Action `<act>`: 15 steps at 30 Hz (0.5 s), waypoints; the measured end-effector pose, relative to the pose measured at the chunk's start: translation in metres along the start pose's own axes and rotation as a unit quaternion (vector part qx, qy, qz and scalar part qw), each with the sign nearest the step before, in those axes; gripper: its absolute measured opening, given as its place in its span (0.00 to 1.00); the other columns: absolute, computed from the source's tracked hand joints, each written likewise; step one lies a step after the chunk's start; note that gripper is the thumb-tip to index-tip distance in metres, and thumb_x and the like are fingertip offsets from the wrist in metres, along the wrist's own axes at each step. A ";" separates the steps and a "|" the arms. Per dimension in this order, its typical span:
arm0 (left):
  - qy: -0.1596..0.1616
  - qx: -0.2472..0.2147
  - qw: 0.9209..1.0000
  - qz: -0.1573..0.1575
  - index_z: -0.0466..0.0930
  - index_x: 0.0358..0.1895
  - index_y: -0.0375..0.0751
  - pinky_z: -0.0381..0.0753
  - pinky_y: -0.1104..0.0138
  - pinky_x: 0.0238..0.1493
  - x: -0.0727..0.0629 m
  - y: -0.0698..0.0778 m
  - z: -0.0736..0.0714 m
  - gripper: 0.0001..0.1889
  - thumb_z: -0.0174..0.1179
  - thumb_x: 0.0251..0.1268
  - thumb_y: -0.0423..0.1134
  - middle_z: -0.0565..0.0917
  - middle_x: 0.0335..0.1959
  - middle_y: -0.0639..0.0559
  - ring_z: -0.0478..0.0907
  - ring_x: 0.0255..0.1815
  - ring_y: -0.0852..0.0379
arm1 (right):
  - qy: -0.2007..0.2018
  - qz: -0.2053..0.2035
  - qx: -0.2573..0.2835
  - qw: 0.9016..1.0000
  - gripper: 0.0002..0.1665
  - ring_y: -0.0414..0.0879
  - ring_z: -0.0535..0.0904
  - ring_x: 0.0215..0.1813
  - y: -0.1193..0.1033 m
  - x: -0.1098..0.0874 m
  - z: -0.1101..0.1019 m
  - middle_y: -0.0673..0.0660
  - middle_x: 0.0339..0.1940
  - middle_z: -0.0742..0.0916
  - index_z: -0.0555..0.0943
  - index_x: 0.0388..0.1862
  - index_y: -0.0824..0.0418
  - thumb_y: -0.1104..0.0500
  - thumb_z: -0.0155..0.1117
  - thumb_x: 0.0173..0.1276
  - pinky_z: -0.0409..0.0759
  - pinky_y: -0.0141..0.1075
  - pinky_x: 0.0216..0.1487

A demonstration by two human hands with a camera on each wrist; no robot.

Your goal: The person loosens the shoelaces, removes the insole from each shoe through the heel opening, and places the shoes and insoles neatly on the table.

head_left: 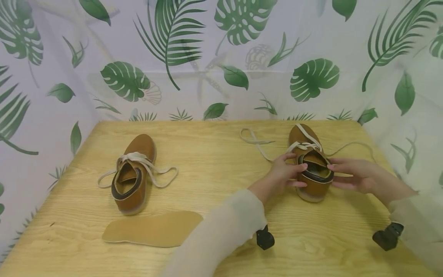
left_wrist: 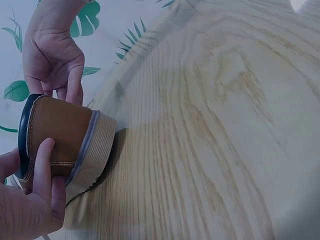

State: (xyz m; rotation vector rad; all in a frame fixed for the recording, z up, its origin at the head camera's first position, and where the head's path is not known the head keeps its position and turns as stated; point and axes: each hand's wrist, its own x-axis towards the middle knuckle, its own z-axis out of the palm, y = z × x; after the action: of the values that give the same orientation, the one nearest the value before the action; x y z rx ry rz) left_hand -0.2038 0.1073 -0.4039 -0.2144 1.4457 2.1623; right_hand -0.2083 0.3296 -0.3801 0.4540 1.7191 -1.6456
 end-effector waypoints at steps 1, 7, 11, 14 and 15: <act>0.002 -0.001 1.000 -0.001 0.68 0.63 0.42 0.83 0.45 0.43 0.001 -0.001 0.002 0.28 0.62 0.59 0.26 0.77 0.43 0.40 0.80 0.48 0.38 | -0.001 0.001 0.004 1.000 0.11 0.36 0.80 0.39 0.001 0.000 -0.003 0.54 0.63 0.65 0.78 0.34 0.36 0.56 0.59 0.69 0.83 0.35 0.52; 0.011 -0.016 1.000 -0.007 0.69 0.61 0.43 0.81 0.42 0.44 0.009 -0.008 0.022 0.26 0.61 0.59 0.24 0.74 0.50 0.33 0.77 0.51 0.32 | -0.004 -0.003 0.018 1.000 0.15 0.37 0.81 0.39 0.006 -0.006 -0.022 0.38 0.35 0.80 0.82 0.28 0.35 0.57 0.59 0.70 0.84 0.34 0.49; 0.019 -0.027 0.999 -0.005 0.70 0.61 0.42 0.81 0.41 0.44 0.012 -0.013 0.033 0.26 0.61 0.59 0.23 0.74 0.50 0.33 0.76 0.52 0.31 | -0.001 -0.003 0.043 0.999 0.15 0.39 0.82 0.39 0.008 -0.011 -0.030 0.40 0.34 0.81 0.84 0.28 0.39 0.59 0.59 0.70 0.85 0.34 0.48; 0.027 -0.027 0.999 0.001 0.69 0.60 0.42 0.81 0.41 0.43 0.013 -0.014 0.043 0.26 0.61 0.58 0.22 0.72 0.52 0.32 0.75 0.52 0.30 | 0.009 -0.008 0.059 0.998 0.15 0.39 0.82 0.38 0.008 -0.015 -0.036 0.40 0.33 0.82 0.85 0.28 0.41 0.60 0.59 0.69 0.85 0.34 0.47; 0.027 -0.026 0.999 0.003 0.69 0.60 0.42 0.81 0.41 0.42 0.013 -0.015 0.046 0.26 0.61 0.58 0.22 0.71 0.53 0.32 0.75 0.52 0.30 | 0.016 -0.009 0.061 0.998 0.15 0.39 0.83 0.38 0.008 -0.017 -0.037 0.39 0.33 0.83 0.86 0.28 0.41 0.60 0.60 0.69 0.85 0.34 0.46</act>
State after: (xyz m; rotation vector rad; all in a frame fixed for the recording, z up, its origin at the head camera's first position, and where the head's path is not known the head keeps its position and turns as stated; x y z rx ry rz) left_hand -0.2002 0.1571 -0.4020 -0.2895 1.4228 2.2158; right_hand -0.2002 0.3699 -0.3765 0.5255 1.6570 -1.7717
